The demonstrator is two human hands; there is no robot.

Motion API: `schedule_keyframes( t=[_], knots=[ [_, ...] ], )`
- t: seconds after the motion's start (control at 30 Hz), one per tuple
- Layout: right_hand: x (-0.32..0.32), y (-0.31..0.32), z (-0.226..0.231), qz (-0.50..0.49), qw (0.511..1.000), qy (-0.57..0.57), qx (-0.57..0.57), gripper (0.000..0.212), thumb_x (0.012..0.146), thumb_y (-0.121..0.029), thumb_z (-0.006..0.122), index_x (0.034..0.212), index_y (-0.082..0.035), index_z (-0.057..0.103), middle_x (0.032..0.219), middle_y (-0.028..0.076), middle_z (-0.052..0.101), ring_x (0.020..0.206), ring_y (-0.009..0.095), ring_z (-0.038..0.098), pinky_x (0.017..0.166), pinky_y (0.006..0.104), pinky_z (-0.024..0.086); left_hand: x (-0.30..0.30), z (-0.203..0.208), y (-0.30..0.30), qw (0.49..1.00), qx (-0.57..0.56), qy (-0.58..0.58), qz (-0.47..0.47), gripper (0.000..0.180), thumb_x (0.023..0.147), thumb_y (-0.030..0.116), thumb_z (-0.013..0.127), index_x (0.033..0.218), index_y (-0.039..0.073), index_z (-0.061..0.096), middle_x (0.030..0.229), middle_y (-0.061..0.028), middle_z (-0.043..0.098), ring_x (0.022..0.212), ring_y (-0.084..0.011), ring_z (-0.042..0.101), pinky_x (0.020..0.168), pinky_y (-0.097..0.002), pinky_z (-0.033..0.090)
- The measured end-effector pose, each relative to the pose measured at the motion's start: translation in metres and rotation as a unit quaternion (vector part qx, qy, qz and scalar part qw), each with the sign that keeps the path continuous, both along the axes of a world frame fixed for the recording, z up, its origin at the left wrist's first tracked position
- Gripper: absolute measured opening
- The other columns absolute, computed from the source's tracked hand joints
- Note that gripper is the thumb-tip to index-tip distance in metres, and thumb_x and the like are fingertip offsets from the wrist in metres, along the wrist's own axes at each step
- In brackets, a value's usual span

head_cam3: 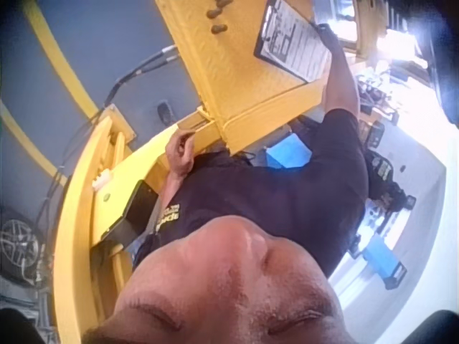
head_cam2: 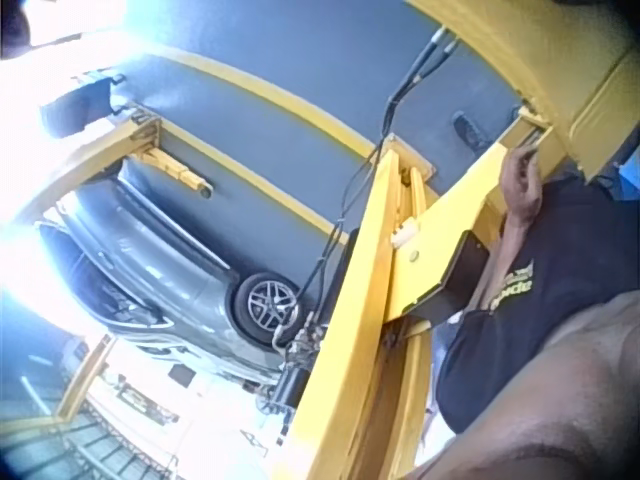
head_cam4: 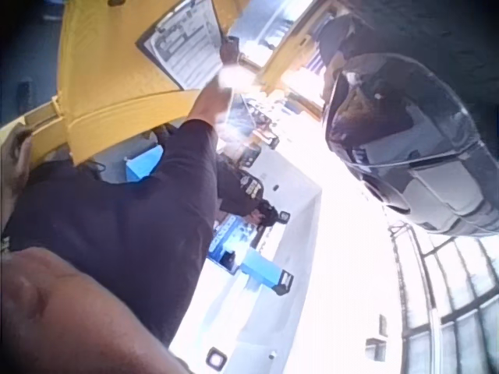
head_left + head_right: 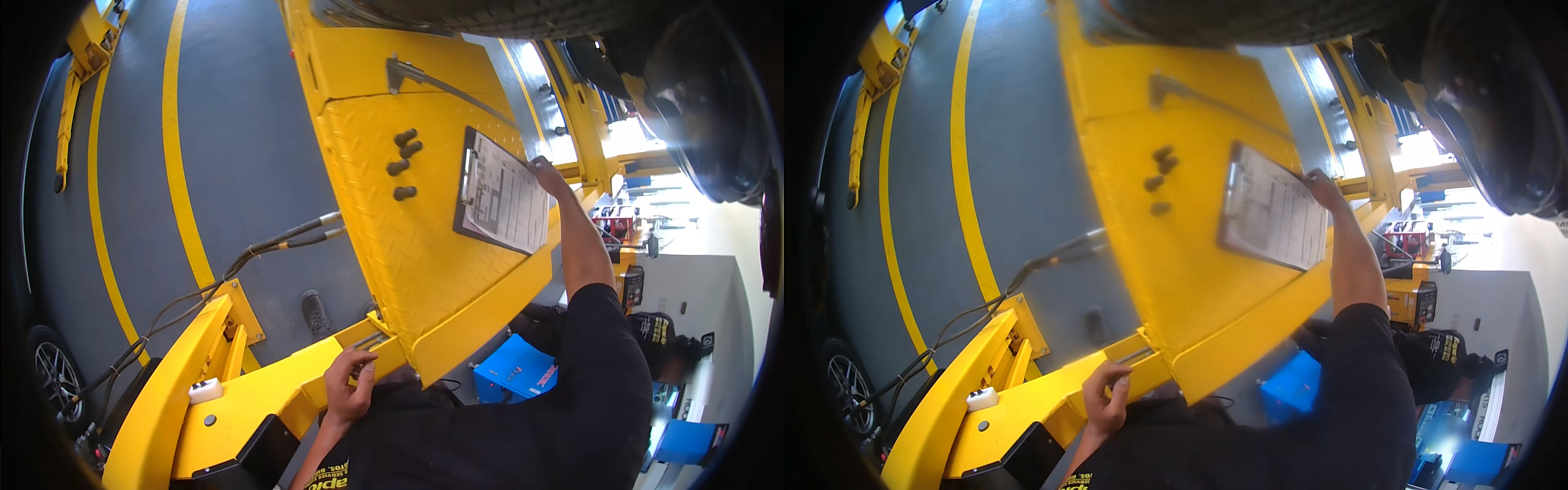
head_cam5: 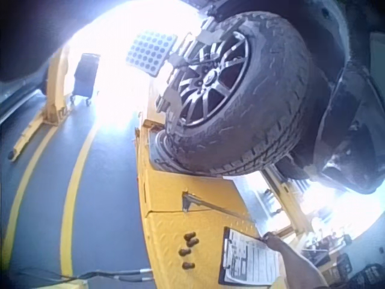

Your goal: The person uses a tire tread depth gauge to measure the tread depth on a car tire mounted on a lift. They record the measurements on a clipboard and then write on the tire with a marker.

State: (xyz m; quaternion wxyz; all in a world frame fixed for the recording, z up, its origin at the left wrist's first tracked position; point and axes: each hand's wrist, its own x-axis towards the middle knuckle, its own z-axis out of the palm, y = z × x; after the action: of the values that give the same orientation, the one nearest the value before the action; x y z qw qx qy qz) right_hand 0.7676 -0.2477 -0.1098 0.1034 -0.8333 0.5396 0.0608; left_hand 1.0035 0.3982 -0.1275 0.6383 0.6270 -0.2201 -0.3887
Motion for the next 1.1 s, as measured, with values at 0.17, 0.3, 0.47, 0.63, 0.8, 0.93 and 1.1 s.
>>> schedule_keyframes(
  t=[0.17, 0.3, 0.47, 0.63, 0.8, 0.93, 1.1],
  knots=[
    [0.023, -0.004, 0.045, 0.082, 0.988, 0.086, 0.102, 0.032, 0.093, -0.034, 0.068, 0.108, -0.006, 0.064, 0.093, 0.013, 0.069, 0.087, 0.021, 0.065, 0.082, 0.0362, 0.051, -0.014, 0.031, -0.051, 0.985, -0.014, 0.058, -0.164, 0.016, 0.092, 0.012, 0.065, 0.106, 0.003, 0.068, 0.091, -0.0081, 0.069, 0.073, -0.0152, 0.064, 0.065, -0.0269, 0.049],
    [0.033, 0.002, 0.092, 0.123, 0.987, 0.067, 0.081, 0.030, 0.092, -0.034, 0.070, 0.106, -0.008, 0.066, 0.098, 0.011, 0.067, 0.093, 0.020, 0.063, 0.085, 0.0355, 0.049, -0.027, 0.043, -0.093, 0.977, -0.016, 0.034, -0.212, 0.020, 0.094, 0.016, 0.064, 0.109, 0.003, 0.067, 0.092, -0.0072, 0.070, 0.075, -0.0148, 0.065, 0.068, -0.0277, 0.050],
    [0.029, 0.022, 0.152, 0.134, 0.986, -0.102, 0.009, 0.029, 0.100, -0.037, 0.061, 0.108, -0.009, 0.062, 0.105, 0.010, 0.067, 0.097, 0.024, 0.061, 0.088, 0.0332, 0.046, -0.050, 0.051, -0.135, 0.977, 0.000, 0.040, -0.209, 0.023, 0.094, 0.017, 0.063, 0.110, 0.002, 0.067, 0.090, -0.0056, 0.069, 0.085, -0.0159, 0.065, 0.078, -0.0302, 0.049],
    [-0.009, 0.081, 0.222, 0.160, 0.974, -0.150, -0.058, 0.028, 0.100, -0.033, 0.061, 0.106, -0.006, 0.060, 0.093, 0.010, 0.064, 0.093, 0.021, 0.059, 0.089, 0.0323, 0.045, -0.070, 0.047, -0.183, 0.969, 0.034, 0.044, -0.239, 0.031, 0.098, 0.020, 0.059, 0.124, 0.004, 0.061, 0.114, -0.0061, 0.066, 0.108, -0.0166, 0.060, 0.090, -0.0316, 0.047],
    [-0.039, 0.149, 0.234, 0.087, 0.956, -0.279, -0.018, 0.020, 0.098, -0.024, 0.062, 0.103, -0.004, 0.060, 0.089, 0.004, 0.060, 0.090, 0.016, 0.055, 0.087, 0.0291, 0.044, -0.048, 0.045, -0.226, 0.974, -0.004, 0.049, -0.220, 0.066, 0.098, 0.044, 0.061, 0.145, 0.001, 0.043, 0.140, -0.0132, 0.056, 0.132, -0.0264, 0.048, 0.110, -0.0369, 0.036],
    [-0.026, 0.229, 0.182, -0.042, 0.916, -0.370, 0.153, 0.024, 0.099, -0.028, 0.064, 0.104, -0.005, 0.060, 0.093, -0.002, 0.056, 0.093, 0.009, 0.048, 0.088, 0.0243, 0.041, -0.018, 0.052, -0.194, 0.952, -0.133, 0.165, -0.223, 0.064, 0.097, 0.037, 0.065, 0.144, -0.002, 0.044, 0.135, -0.0147, 0.059, 0.124, -0.0245, 0.055, 0.105, -0.0372, 0.043],
    [0.064, 0.314, 0.135, -0.048, 0.895, -0.395, 0.199, 0.036, 0.104, -0.037, 0.054, 0.107, -0.002, 0.061, 0.093, 0.003, 0.060, 0.080, 0.011, 0.058, 0.074, 0.0247, 0.051, 0.035, 0.054, -0.091, 0.965, -0.125, 0.228, -0.020, 0.043, 0.097, 0.021, 0.061, 0.131, -0.005, 0.056, 0.123, -0.0132, 0.066, 0.110, -0.0203, 0.062, 0.096, -0.0336, 0.049]
  ],
)
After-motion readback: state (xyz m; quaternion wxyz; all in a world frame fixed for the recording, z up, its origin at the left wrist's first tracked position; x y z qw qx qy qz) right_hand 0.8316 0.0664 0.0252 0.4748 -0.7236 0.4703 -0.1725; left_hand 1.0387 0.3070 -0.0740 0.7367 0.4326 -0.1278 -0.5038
